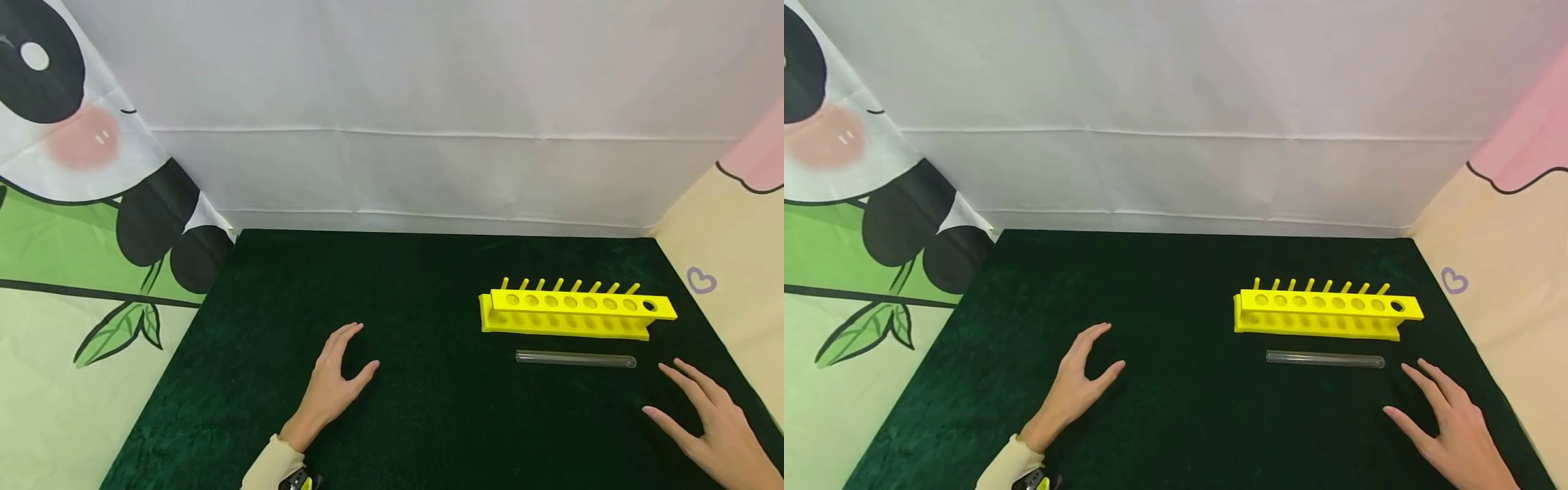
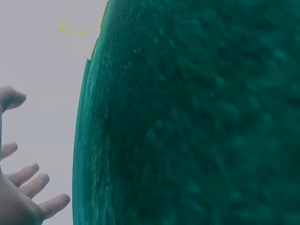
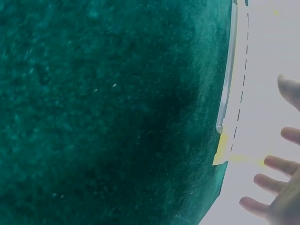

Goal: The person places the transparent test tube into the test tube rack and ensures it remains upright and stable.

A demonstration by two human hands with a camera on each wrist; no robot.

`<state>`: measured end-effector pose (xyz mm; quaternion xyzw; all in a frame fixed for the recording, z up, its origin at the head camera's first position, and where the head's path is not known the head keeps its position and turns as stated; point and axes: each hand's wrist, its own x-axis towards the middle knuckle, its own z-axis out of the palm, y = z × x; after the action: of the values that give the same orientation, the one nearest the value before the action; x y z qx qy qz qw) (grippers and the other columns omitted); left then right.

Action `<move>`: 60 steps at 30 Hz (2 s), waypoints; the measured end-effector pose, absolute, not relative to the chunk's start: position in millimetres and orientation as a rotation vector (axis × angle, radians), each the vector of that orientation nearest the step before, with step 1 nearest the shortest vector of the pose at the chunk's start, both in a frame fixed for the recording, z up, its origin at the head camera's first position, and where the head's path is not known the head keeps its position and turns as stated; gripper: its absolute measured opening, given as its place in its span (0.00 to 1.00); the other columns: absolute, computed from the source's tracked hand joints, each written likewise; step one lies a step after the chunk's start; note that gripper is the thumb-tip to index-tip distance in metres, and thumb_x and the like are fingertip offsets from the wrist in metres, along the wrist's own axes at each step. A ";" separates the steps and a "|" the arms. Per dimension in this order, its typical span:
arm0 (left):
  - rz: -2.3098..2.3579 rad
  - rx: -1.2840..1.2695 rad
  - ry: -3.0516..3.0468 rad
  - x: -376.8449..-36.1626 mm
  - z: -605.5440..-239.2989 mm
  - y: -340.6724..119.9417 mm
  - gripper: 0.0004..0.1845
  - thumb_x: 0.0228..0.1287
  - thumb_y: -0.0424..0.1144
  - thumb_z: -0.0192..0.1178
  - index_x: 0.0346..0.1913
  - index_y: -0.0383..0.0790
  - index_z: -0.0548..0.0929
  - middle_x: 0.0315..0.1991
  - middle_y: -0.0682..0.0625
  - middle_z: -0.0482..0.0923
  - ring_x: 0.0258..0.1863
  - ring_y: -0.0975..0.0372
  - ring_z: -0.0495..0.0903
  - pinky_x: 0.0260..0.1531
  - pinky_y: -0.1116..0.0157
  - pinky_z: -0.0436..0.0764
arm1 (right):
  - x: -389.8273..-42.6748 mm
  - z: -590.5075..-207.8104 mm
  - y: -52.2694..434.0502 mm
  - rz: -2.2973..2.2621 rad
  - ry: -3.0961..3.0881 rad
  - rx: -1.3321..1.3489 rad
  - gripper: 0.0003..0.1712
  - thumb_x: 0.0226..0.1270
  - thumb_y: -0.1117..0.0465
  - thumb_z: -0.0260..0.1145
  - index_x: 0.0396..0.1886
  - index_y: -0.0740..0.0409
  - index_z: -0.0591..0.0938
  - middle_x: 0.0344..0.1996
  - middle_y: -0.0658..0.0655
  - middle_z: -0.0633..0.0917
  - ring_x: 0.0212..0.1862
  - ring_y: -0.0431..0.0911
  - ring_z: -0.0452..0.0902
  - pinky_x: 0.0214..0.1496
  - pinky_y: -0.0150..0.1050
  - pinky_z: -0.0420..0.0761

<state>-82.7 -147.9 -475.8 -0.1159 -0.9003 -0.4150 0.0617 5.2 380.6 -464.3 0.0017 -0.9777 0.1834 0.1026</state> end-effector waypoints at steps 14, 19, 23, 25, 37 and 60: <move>-1.467 -0.503 -2.589 -101.8 -480.9 -125.1 0.32 0.60 0.52 0.63 0.66 0.58 0.64 0.63 0.59 0.65 0.62 0.61 0.66 0.57 0.53 0.73 | 3.3 -450.7 366.7 0.620 -2.795 0.155 0.39 0.48 0.62 0.76 0.59 0.66 0.70 0.56 0.72 0.68 0.56 0.68 0.57 0.60 0.71 0.53; -1.510 -0.522 -2.581 -111.1 -480.9 -113.9 0.32 0.60 0.51 0.63 0.66 0.56 0.64 0.63 0.58 0.65 0.62 0.63 0.65 0.58 0.55 0.72 | 0.0 -448.2 366.0 0.611 -2.780 0.200 0.36 0.47 0.64 0.76 0.57 0.66 0.72 0.53 0.70 0.71 0.53 0.67 0.60 0.58 0.70 0.56; -1.575 -0.566 -2.527 -114.5 -477.1 -105.9 0.32 0.60 0.44 0.65 0.66 0.49 0.65 0.63 0.49 0.67 0.62 0.56 0.67 0.57 0.51 0.73 | -1.2 -448.3 364.3 0.611 -2.777 0.215 0.35 0.45 0.65 0.76 0.56 0.65 0.73 0.53 0.68 0.72 0.52 0.65 0.61 0.54 0.68 0.60; -1.624 -0.584 -2.495 -113.2 -468.6 -101.2 0.31 0.60 0.39 0.66 0.65 0.44 0.66 0.62 0.43 0.67 0.61 0.50 0.68 0.56 0.48 0.72 | -1.7 -447.3 363.3 0.616 -2.769 0.229 0.35 0.45 0.65 0.77 0.55 0.64 0.73 0.53 0.67 0.72 0.52 0.64 0.62 0.53 0.67 0.61; -1.755 -0.621 -2.454 -130.1 -474.0 -79.2 0.30 0.59 0.35 0.66 0.64 0.39 0.67 0.60 0.38 0.68 0.61 0.49 0.68 0.56 0.47 0.72 | -9.4 -439.3 353.7 0.599 -2.746 0.302 0.35 0.43 0.65 0.77 0.55 0.61 0.75 0.53 0.63 0.73 0.52 0.59 0.64 0.57 0.58 0.64; -1.750 -0.796 -2.454 -161.9 -494.8 -29.4 0.29 0.61 0.46 0.64 0.63 0.48 0.67 0.61 0.43 0.69 0.59 0.60 0.70 0.53 0.56 0.76 | -37.1 -443.5 347.8 0.595 -2.661 0.517 0.36 0.36 0.65 0.80 0.51 0.56 0.79 0.49 0.53 0.78 0.49 0.45 0.67 0.57 0.13 0.49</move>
<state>-161.9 -29.4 -494.8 -0.2554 -0.7872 -0.5612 0.0121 -37.1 347.8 -443.5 0.1832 -0.9428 0.2107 0.1823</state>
